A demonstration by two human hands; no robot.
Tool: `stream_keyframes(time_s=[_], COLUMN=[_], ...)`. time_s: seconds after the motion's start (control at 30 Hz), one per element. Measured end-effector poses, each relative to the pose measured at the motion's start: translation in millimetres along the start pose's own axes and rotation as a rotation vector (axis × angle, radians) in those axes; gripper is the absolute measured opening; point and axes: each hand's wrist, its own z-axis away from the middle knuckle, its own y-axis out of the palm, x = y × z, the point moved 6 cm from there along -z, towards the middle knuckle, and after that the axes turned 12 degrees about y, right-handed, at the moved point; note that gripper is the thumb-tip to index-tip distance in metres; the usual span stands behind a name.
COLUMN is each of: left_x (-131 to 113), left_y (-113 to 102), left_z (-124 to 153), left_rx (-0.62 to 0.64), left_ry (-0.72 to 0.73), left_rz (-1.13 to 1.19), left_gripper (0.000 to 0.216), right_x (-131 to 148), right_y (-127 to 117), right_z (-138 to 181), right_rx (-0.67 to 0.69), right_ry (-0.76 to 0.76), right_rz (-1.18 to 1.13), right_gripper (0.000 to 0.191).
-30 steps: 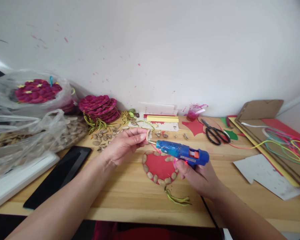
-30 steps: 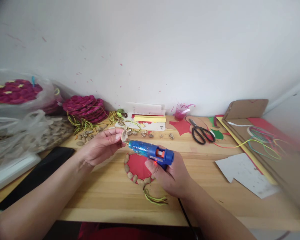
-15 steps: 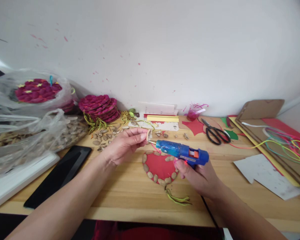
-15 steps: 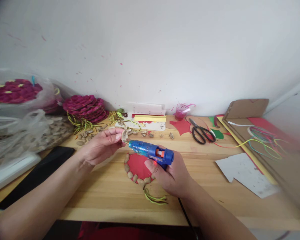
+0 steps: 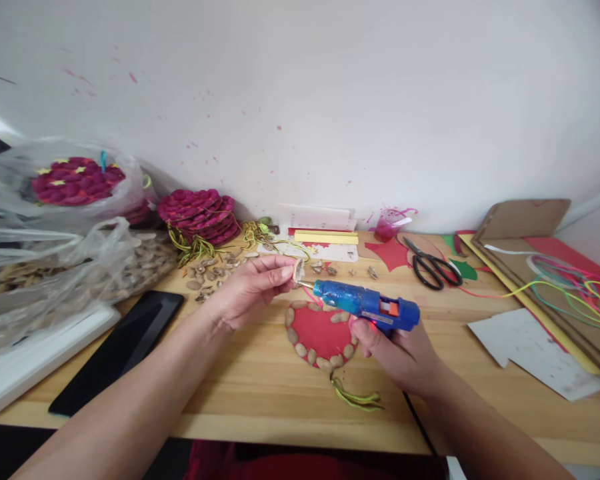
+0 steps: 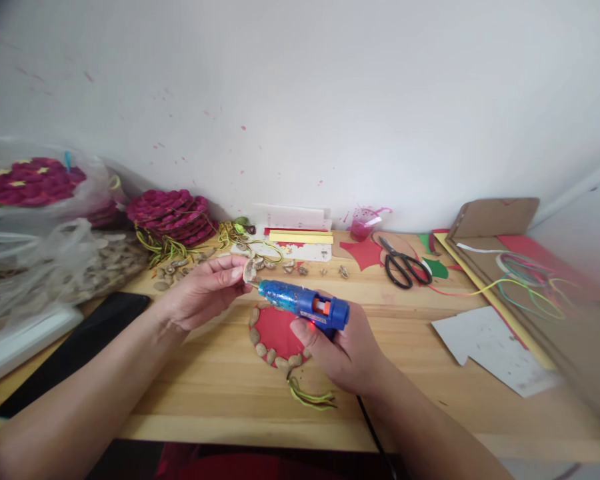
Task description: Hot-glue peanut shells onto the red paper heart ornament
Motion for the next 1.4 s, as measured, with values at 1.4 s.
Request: stream_keyframes(time_s=[1.4], left_x=[-4.0], left_y=[3.8], left_z=[0.0], left_rx=[0.021], left_ry=[0.017], left_rz=[-0.011], left_gripper=[0.037], right_x=[3.4], right_y=[-0.5], right_z=[-0.4], right_rx=[-0.020], right_ry=[-0.055], right_rz=[0.050], right_gripper=[0.023])
